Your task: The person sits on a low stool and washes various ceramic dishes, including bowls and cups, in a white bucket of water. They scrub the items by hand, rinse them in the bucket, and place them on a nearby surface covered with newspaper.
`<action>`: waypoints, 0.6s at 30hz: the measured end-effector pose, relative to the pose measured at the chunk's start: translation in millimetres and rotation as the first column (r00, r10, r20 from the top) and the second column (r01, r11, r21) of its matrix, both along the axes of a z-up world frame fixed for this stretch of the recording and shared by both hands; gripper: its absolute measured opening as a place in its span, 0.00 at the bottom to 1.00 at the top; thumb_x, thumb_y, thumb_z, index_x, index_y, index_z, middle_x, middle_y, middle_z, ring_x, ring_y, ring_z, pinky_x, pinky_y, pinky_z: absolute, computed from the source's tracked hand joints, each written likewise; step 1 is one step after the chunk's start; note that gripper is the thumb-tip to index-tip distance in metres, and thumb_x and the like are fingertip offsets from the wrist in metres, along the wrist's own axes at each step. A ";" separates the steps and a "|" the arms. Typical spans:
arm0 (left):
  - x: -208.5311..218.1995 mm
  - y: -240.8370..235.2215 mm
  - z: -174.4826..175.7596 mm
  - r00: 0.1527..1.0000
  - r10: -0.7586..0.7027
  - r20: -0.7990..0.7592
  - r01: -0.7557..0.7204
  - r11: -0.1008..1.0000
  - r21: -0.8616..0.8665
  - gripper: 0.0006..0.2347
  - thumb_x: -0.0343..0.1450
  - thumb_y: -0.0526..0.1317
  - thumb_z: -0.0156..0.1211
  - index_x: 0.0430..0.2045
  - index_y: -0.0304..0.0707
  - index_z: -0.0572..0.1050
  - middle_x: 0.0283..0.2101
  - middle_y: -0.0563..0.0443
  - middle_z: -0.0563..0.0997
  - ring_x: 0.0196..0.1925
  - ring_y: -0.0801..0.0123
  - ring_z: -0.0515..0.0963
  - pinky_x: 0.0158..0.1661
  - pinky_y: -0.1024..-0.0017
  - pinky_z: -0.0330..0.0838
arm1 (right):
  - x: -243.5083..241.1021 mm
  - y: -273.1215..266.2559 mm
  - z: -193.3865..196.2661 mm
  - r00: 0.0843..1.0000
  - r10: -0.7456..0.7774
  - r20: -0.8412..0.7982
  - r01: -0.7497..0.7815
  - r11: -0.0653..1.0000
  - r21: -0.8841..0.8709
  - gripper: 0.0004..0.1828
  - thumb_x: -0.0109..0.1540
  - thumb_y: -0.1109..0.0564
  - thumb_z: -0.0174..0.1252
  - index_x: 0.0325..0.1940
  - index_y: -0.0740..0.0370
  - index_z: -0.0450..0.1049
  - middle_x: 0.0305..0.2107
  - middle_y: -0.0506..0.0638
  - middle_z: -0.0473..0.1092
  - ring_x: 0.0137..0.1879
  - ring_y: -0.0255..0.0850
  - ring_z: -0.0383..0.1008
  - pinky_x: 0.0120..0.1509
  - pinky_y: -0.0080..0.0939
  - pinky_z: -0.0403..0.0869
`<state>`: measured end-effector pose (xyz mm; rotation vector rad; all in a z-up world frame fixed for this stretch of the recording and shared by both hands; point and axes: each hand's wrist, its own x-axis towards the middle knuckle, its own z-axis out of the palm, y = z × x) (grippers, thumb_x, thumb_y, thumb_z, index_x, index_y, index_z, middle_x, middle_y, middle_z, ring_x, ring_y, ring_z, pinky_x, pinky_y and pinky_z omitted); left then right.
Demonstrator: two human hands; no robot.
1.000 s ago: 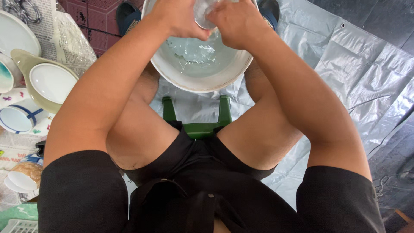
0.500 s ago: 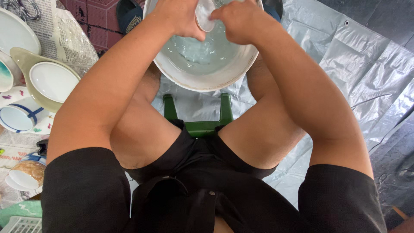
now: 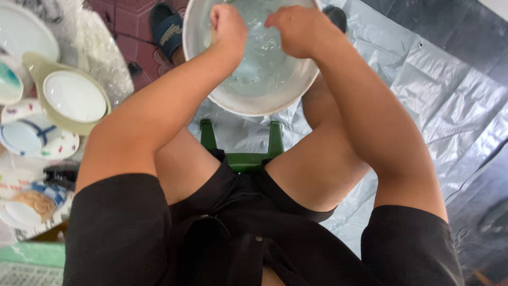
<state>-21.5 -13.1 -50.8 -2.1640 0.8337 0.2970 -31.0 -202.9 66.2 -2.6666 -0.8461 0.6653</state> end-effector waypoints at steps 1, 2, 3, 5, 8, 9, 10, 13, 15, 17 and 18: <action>2.9 -4.8 5.9 0.997 0.047 -0.063 -0.051 0.997 -0.055 0.09 0.52 0.39 0.71 0.22 0.47 0.82 0.23 0.53 0.73 0.26 0.59 0.72 0.18 0.60 0.54 | -0.6 -0.6 3.9 0.998 -0.064 -0.022 0.065 0.996 0.055 0.31 0.57 0.68 0.52 0.64 0.54 0.74 0.57 0.56 0.73 0.59 0.56 0.73 0.59 0.56 0.72; 6.4 -6.6 14.9 0.988 0.095 -0.119 -0.108 0.989 -0.105 0.08 0.53 0.41 0.70 0.22 0.47 0.83 0.22 0.53 0.73 0.26 0.59 0.72 0.18 0.60 0.55 | -0.1 -1.9 9.3 0.992 -0.122 -0.043 0.126 0.986 0.112 0.32 0.60 0.68 0.50 0.68 0.54 0.72 0.59 0.57 0.72 0.60 0.57 0.72 0.60 0.57 0.71; 9.7 -3.9 25.5 0.965 0.081 -0.250 -0.103 0.992 -0.076 0.11 0.53 0.46 0.73 0.25 0.49 0.82 0.24 0.56 0.72 0.27 0.63 0.71 0.22 0.61 0.53 | 1.2 -1.4 13.7 0.982 -0.178 -0.069 0.187 0.968 0.167 0.32 0.63 0.67 0.49 0.72 0.53 0.70 0.62 0.58 0.70 0.60 0.59 0.71 0.61 0.58 0.69; 14.4 -2.7 44.7 0.929 0.104 -0.355 -0.162 0.977 -0.140 0.18 0.51 0.55 0.78 0.26 0.48 0.83 0.25 0.59 0.73 0.27 0.67 0.71 0.23 0.64 0.55 | 7.6 5.2 16.9 0.923 -0.140 -0.359 0.063 0.974 -0.219 0.35 0.58 0.66 0.51 0.70 0.50 0.67 0.60 0.58 0.70 0.63 0.57 0.69 0.65 0.56 0.68; 20.9 7.4 61.1 0.927 0.194 -0.319 -0.297 0.902 -0.314 0.22 0.48 0.57 0.81 0.23 0.42 0.83 0.24 0.58 0.77 0.24 0.67 0.75 0.22 0.65 0.65 | 8.9 0.7 27.9 0.973 0.056 -0.225 -0.057 0.998 0.002 0.33 0.58 0.64 0.50 0.69 0.56 0.68 0.64 0.65 0.66 0.67 0.61 0.65 0.68 0.56 0.64; 24.4 9.8 64.1 0.926 0.214 -0.313 -0.323 0.877 -0.356 0.22 0.48 0.56 0.81 0.22 0.41 0.82 0.24 0.57 0.78 0.24 0.66 0.76 0.22 0.65 0.68 | 9.3 3.1 30.4 0.991 0.115 -0.067 -0.099 0.973 0.208 0.32 0.59 0.64 0.49 0.69 0.60 0.69 0.66 0.68 0.64 0.69 0.63 0.63 0.68 0.57 0.63; 26.6 13.6 66.7 0.907 0.252 -0.338 -0.391 0.801 -0.454 0.23 0.47 0.54 0.82 0.25 0.40 0.82 0.26 0.54 0.79 0.27 0.64 0.78 0.26 0.63 0.70 | 10.6 7.9 33.5 0.984 0.071 -0.163 -0.062 0.996 0.060 0.32 0.59 0.63 0.49 0.70 0.57 0.69 0.65 0.65 0.66 0.68 0.61 0.64 0.69 0.57 0.64; 22.0 39.4 79.8 0.875 0.307 -0.375 -0.484 0.523 -0.701 0.27 0.46 0.49 0.84 0.33 0.38 0.79 0.31 0.47 0.81 0.34 0.59 0.81 0.34 0.60 0.74 | 9.5 17.8 47.5 0.964 -0.031 -0.264 -0.009 0.989 -0.151 0.31 0.61 0.62 0.49 0.71 0.54 0.67 0.62 0.62 0.68 0.68 0.59 0.66 0.70 0.56 0.65; 6.0 55.1 100.3 0.898 0.297 -0.324 -0.419 0.358 -0.834 0.30 0.46 0.48 0.83 0.37 0.38 0.76 0.34 0.46 0.81 0.37 0.55 0.82 0.36 0.58 0.75 | 9.0 17.5 58.8 0.987 0.005 -0.159 0.004 0.998 0.057 0.31 0.63 0.63 0.48 0.72 0.60 0.66 0.64 0.63 0.67 0.68 0.61 0.65 0.71 0.55 0.65; -14.1 71.4 129.8 0.922 0.293 -0.254 -0.316 0.188 -0.930 0.33 0.46 0.48 0.83 0.42 0.38 0.73 0.36 0.44 0.82 0.39 0.51 0.83 0.37 0.55 0.76 | -1.2 29.6 63.1 0.997 0.066 -0.050 -0.058 0.988 0.144 0.29 0.63 0.63 0.52 0.70 0.62 0.68 0.65 0.64 0.66 0.69 0.61 0.65 0.71 0.56 0.65; -21.1 81.9 146.8 0.933 0.292 -0.209 -0.248 0.103 -0.963 0.34 0.46 0.47 0.83 0.44 0.38 0.72 0.38 0.43 0.82 0.40 0.49 0.83 0.38 0.54 0.76 | -4.3 38.8 67.7 0.996 0.091 0.010 -0.091 0.978 0.186 0.27 0.63 0.64 0.53 0.69 0.63 0.69 0.65 0.64 0.66 0.69 0.61 0.65 0.71 0.56 0.64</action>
